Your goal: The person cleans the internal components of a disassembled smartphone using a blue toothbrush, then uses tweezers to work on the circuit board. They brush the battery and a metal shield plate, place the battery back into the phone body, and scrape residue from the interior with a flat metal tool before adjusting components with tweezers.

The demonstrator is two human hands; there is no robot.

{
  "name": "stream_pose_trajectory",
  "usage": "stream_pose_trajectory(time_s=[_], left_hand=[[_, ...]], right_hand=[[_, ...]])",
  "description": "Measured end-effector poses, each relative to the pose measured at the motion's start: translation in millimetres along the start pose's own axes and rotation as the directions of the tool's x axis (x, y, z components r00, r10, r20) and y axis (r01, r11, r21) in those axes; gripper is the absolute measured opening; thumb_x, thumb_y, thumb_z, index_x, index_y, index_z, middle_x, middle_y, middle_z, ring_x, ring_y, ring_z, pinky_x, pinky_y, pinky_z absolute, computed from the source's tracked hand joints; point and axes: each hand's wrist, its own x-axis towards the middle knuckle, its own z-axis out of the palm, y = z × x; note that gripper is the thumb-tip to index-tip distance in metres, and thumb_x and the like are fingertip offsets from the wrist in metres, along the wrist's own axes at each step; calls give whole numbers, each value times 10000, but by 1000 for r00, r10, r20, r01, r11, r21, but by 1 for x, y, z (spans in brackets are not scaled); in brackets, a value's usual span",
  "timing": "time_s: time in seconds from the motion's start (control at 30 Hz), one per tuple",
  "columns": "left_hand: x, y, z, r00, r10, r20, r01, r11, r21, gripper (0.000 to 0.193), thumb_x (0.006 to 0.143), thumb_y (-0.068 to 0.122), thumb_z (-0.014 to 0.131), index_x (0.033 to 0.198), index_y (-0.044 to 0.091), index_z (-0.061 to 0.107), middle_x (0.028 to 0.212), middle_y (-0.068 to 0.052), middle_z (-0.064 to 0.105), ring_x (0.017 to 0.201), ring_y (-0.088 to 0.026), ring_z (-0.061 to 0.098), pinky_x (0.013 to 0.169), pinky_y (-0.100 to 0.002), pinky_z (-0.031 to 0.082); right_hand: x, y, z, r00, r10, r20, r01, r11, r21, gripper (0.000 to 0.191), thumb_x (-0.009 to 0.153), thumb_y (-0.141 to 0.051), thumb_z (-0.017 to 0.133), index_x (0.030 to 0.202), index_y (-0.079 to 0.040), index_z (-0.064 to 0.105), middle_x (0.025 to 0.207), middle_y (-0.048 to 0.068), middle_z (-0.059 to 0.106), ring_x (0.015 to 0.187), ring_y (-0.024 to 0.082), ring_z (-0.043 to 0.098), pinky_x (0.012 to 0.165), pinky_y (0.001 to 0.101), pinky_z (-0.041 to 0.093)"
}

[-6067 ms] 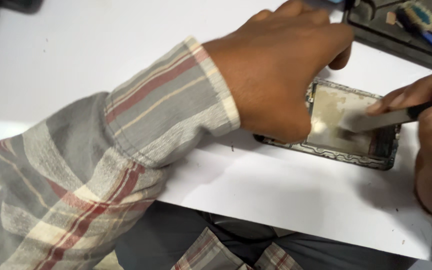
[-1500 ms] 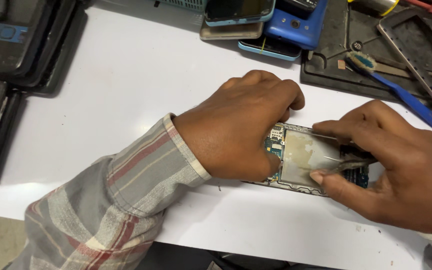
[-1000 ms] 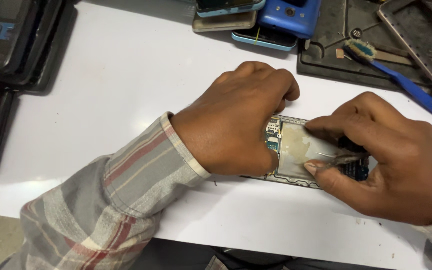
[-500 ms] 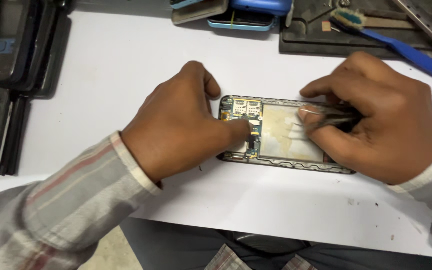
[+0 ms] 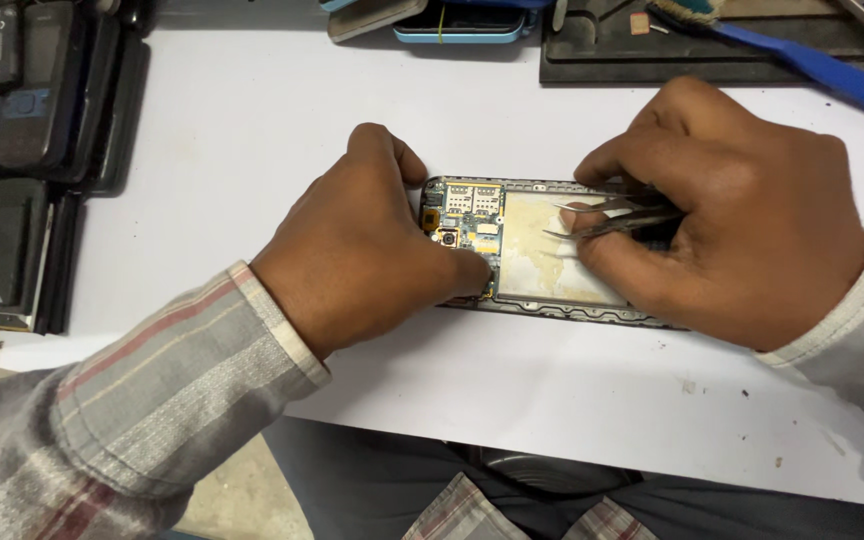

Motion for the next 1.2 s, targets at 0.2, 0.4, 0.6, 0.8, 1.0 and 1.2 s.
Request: stream_pose_trajectory(time_s=[0.2,0.4,0.6,0.8,1.0,1.2], left_hand=[[-2,6,0,999,-26,18,27,1000,-10,821,632,298,907,1212,-50,441,963,-207,684,794,-247,769,700,-296,645],[-2,11,1,999,-39,27,39,999,-21,820,631,285,900,1218,-44,431,956,-202,687,802,-243,766,712,-295,642],[-3,12,2,1000,-29,-2,29,1000,-13,818,615,302,921,1198,-31,453,959,-182,690,815,-239,752,731,-307,624],[-4,14,3,998,-54,14,54,999,-3,789,623,296,907,1185,-20,453,961,-169,687,815,-229,751,724,-311,623],[-5,15,0,999,-46,-9,45,997,-59,801,623,350,926,1175,1,462,917,-141,695,770,-218,744,685,-306,614],[-4,8,4,999,-7,-36,5,997,-71,829,630,345,927,1237,18,467,889,-131,692,744,-207,730,661,-309,602]], right_hand=[[-2,3,-1,998,-47,-47,49,998,41,312,744,-253,806,963,-33,771,853,74,645,639,205,681,545,337,531],[-2,4,-3,999,-17,-28,18,999,32,328,747,-283,814,960,-37,776,841,73,643,613,205,671,514,335,515],[-3,4,-3,999,-6,-38,7,1000,29,330,744,-286,819,958,-37,779,831,74,641,608,207,666,509,343,506],[-3,4,-4,999,1,-32,0,999,48,314,761,-280,821,954,-37,776,836,71,643,608,202,671,513,341,513],[-3,6,-6,998,6,-68,2,994,113,278,777,-242,810,958,-36,761,856,72,637,680,197,708,566,331,548],[-3,8,-7,999,35,-40,-30,993,115,271,786,-229,809,964,-30,763,850,69,643,697,191,725,567,324,562]])
